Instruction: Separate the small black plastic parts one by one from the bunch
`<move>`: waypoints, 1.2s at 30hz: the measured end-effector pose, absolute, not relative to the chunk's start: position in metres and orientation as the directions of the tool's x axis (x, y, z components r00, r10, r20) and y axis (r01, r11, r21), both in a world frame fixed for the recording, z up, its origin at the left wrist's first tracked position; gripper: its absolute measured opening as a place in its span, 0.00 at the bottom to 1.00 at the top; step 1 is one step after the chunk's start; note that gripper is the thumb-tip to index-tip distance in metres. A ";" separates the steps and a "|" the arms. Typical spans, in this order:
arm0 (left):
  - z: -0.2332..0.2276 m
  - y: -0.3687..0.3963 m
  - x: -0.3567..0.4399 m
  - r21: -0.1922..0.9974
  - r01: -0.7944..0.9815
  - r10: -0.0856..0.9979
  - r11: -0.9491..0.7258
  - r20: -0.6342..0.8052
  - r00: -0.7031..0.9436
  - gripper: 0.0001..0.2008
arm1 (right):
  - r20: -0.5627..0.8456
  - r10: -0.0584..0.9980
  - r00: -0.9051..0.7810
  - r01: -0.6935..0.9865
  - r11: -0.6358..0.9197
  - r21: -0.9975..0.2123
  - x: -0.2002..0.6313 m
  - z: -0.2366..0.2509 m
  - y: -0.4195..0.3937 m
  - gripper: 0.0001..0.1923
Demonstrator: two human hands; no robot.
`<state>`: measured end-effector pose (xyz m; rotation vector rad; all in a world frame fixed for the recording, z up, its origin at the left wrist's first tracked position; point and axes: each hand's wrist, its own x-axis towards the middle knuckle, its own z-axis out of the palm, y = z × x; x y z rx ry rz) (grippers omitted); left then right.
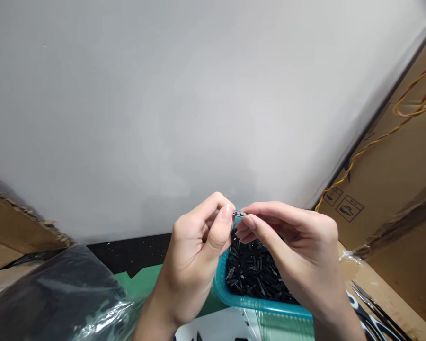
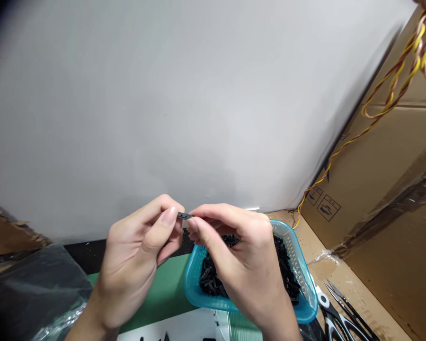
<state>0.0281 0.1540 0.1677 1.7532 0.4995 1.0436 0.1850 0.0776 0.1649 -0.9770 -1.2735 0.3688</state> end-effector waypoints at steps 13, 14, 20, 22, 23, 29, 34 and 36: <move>0.172 0.154 0.034 0.914 -0.133 0.746 -0.383 0.391 0.538 0.25 | 0.660 0.681 0.317 0.367 0.554 -0.747 0.188 0.164 0.077 0.12; 0.173 0.154 0.034 0.919 -0.133 0.749 -0.372 0.381 0.542 0.25 | 0.658 0.679 0.325 0.371 0.549 -0.749 0.188 0.164 0.077 0.11; 0.173 0.154 0.035 0.965 -0.065 0.796 -0.253 0.246 0.554 0.27 | 0.629 0.698 0.342 0.383 0.508 -0.772 0.188 0.162 0.082 0.08; 0.173 0.156 0.036 0.966 -0.068 0.798 -0.250 0.245 0.551 0.27 | 0.607 0.718 0.341 0.394 0.477 -0.786 0.188 0.161 0.084 0.08; 0.173 0.157 0.036 0.969 -0.073 0.796 -0.237 0.237 0.557 0.27 | 0.590 0.729 0.346 0.401 0.454 -0.796 0.188 0.161 0.086 0.08; 0.172 0.168 0.027 0.985 -0.121 0.691 0.127 0.000 0.723 0.25 | 0.477 0.758 0.445 0.377 0.325 -0.868 0.199 0.159 0.088 0.18; 0.178 0.166 0.024 0.988 -0.119 0.699 0.096 0.019 0.714 0.26 | 0.506 0.727 0.464 0.427 0.317 -0.847 0.197 0.163 0.079 0.12; 0.179 0.163 0.026 0.992 -0.108 0.730 0.065 0.026 0.683 0.27 | 0.520 0.778 0.351 0.421 0.365 -0.830 0.191 0.166 0.076 0.09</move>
